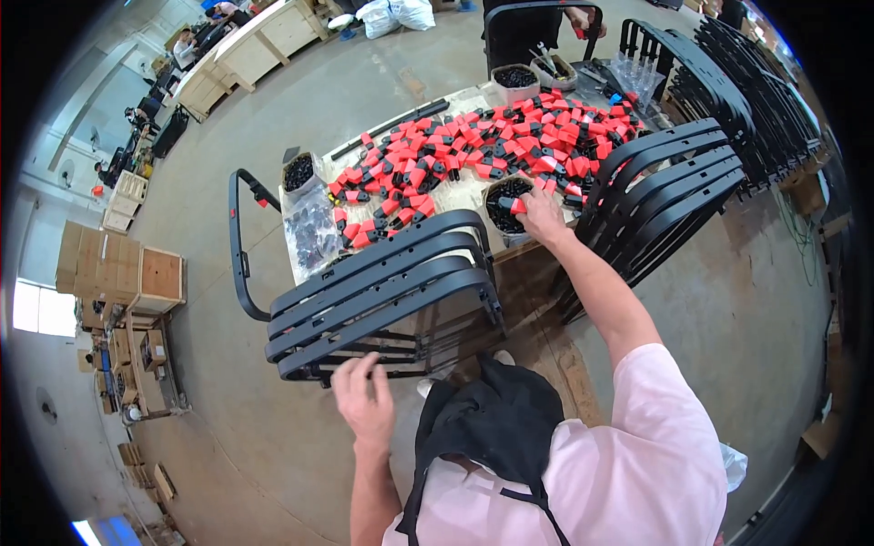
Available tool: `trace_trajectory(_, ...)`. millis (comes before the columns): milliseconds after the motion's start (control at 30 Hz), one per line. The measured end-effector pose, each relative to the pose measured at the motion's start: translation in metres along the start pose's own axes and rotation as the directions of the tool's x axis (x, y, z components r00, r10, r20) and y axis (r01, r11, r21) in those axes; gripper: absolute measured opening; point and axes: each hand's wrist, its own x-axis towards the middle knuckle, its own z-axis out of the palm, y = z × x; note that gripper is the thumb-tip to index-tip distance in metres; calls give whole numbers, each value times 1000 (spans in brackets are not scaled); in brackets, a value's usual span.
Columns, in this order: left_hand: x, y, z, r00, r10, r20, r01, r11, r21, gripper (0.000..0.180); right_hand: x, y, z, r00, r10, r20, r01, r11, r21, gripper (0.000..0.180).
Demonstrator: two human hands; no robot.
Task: Assembling metal furniture frames by attaching plastic caps and components using a power drill and hands.
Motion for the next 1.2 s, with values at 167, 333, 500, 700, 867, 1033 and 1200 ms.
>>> trace_trajectory(167, -38, 15, 32, 911, -154, 383, 267, 927, -264, 17, -17, -7, -23, 989, -60, -138, 77, 989, 124, 36)
trace_trajectory(333, -46, 22, 62, 607, -272, 747, 631, 736, -245, 32, -94, -45, -59, 938, 309, 157, -340, 728, 596, 48)
trace_trajectory(500, -59, 32, 125, 475, -78, 877, 731, 589, -344, 53, -223, -88, -38, 912, 184, 368, -411, 438, 800, 34)
trace_trajectory(700, -77, 24, 157, 591, 48, 805, 713, 437, -549, 43, -271, -146, -67, 924, 31, 381, -302, 672, 676, 50)
trace_trajectory(867, -71, 14, 159, 509, -78, 857, 858, 122, -498, 37, -253, -142, -108, 882, -5, 471, -302, 762, 573, 47)
trace_trajectory(1033, -51, -5, 153, 446, -89, 891, 890, 145, -431, 35, -220, -105, -126, 796, 396, 458, -598, 634, 491, 34)
trace_trajectory(1200, -54, -15, 153, 375, -98, 922, 893, 304, -331, 35, -137, -30, -86, 960, 272, 61, -274, 882, 383, 27)
